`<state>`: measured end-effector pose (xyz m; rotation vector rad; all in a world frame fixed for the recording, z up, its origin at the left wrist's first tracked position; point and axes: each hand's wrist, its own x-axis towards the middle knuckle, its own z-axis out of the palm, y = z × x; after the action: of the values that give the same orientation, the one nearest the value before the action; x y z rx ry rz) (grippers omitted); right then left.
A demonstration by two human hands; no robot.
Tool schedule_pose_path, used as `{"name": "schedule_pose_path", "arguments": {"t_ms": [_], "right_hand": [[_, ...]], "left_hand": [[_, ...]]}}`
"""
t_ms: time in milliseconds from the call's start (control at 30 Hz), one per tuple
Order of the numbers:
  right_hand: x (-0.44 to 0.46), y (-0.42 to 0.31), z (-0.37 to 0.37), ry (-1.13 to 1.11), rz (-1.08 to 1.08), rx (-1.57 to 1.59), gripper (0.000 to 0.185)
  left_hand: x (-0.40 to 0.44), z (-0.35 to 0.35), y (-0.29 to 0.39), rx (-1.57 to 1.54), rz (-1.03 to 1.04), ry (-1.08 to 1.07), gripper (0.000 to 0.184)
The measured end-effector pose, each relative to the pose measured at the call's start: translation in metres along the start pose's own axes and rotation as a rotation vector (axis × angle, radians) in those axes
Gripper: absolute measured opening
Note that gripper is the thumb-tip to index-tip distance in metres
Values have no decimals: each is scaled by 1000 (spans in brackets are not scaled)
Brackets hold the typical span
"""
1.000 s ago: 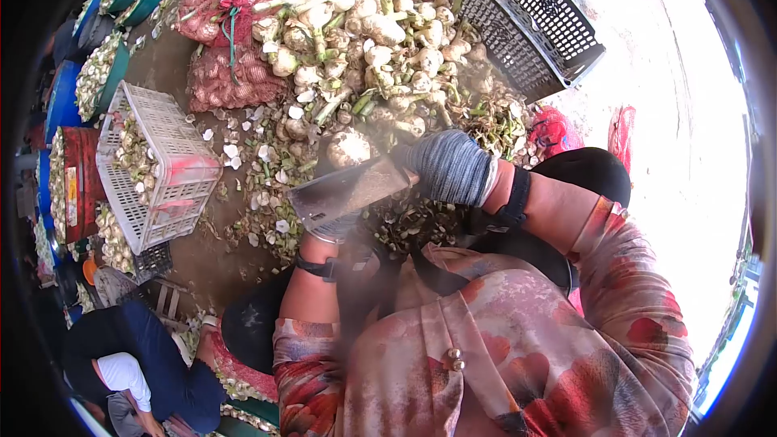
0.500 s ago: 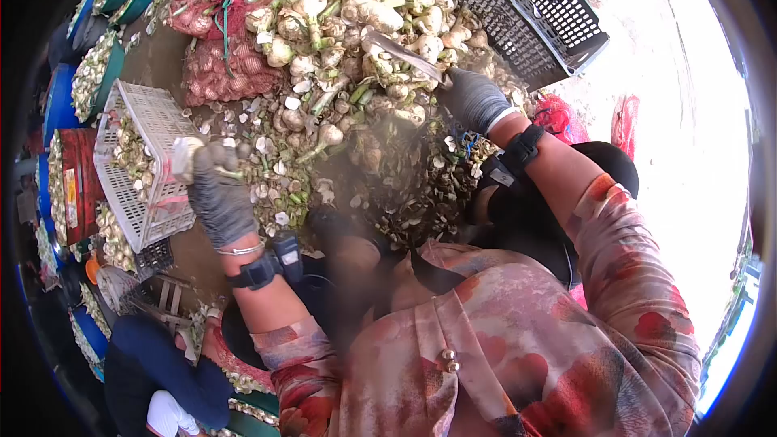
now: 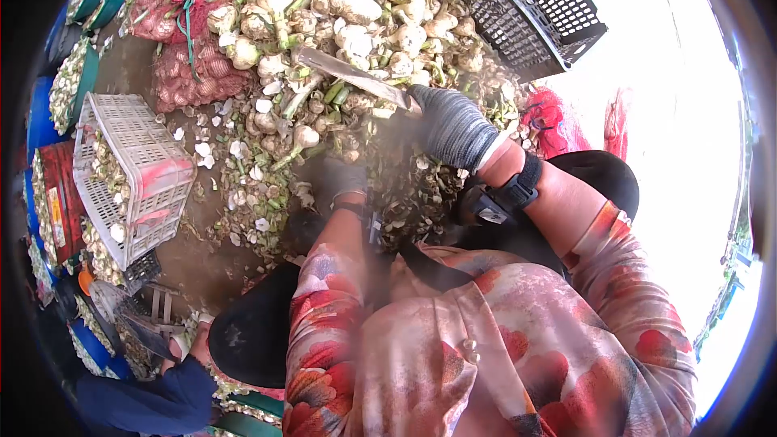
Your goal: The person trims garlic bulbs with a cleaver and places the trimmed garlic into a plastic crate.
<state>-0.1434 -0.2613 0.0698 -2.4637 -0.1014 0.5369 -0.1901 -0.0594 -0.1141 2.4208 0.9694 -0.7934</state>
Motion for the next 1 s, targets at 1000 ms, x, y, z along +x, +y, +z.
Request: {"name": "schedule_pose_path", "arguments": {"t_ms": [1000], "right_hand": [[-29, 5, 36, -156, -498, -168, 32]], "left_hand": [[-82, -100, -37, -657, 1139, 65, 31]]}}
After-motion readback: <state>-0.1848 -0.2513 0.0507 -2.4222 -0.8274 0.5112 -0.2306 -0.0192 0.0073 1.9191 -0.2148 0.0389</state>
